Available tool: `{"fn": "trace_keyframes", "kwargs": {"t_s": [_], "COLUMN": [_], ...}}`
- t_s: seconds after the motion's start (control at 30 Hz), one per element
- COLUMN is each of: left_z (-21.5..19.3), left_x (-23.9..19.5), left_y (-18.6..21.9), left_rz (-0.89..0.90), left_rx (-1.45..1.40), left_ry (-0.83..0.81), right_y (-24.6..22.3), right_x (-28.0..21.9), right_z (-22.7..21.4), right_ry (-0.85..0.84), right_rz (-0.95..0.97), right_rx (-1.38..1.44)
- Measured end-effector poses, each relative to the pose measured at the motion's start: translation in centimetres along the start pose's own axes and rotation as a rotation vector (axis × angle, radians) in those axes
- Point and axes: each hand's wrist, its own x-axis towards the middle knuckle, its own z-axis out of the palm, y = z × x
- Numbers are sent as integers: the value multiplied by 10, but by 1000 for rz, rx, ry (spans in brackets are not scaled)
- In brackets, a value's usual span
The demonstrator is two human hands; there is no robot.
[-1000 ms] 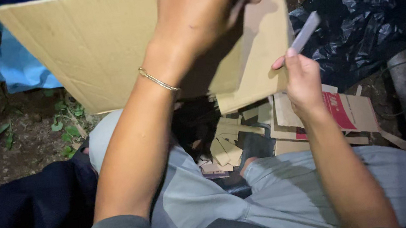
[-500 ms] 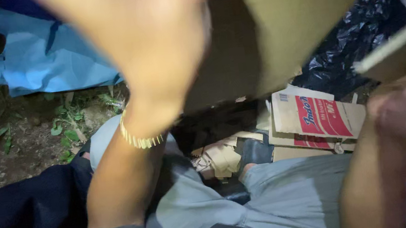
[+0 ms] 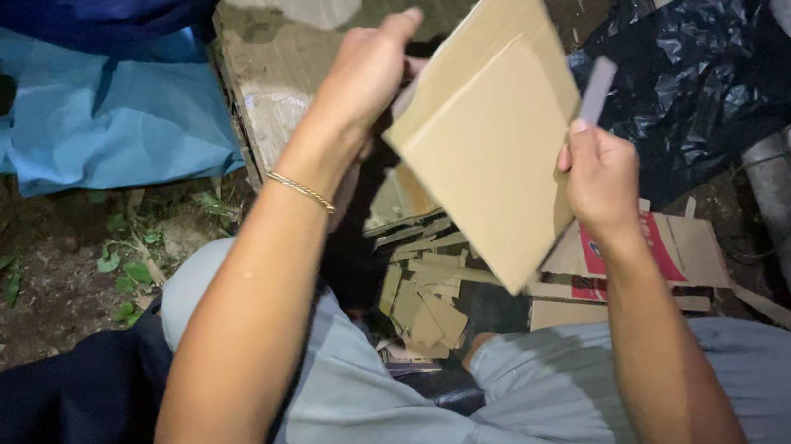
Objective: The person sits on the ground and uses a knife to cut large pieces of cardboard into smaller rectangular pieces. They repeatedly slice the cardboard, stack the cut pieces, and continue processing additional sheets.
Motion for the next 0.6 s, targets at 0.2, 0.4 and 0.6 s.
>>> {"fn": "trace_keyframes", "kwargs": {"t_s": [0.2, 0.4, 0.6], "left_z": [-5, -7, 13], "left_x": [5, 21, 18], "left_y": [-17, -20, -40], "left_rz": [398, -71, -93], "left_rx": [368, 63, 14], "left_ry": [-227, 62, 226], "right_y": [12, 15, 20], "right_x": [2, 0, 0], "right_z": [3, -2, 10], "right_ry": [-14, 34, 126], "right_rz": [4, 105, 134], "right_rx": [138, 242, 309]}}
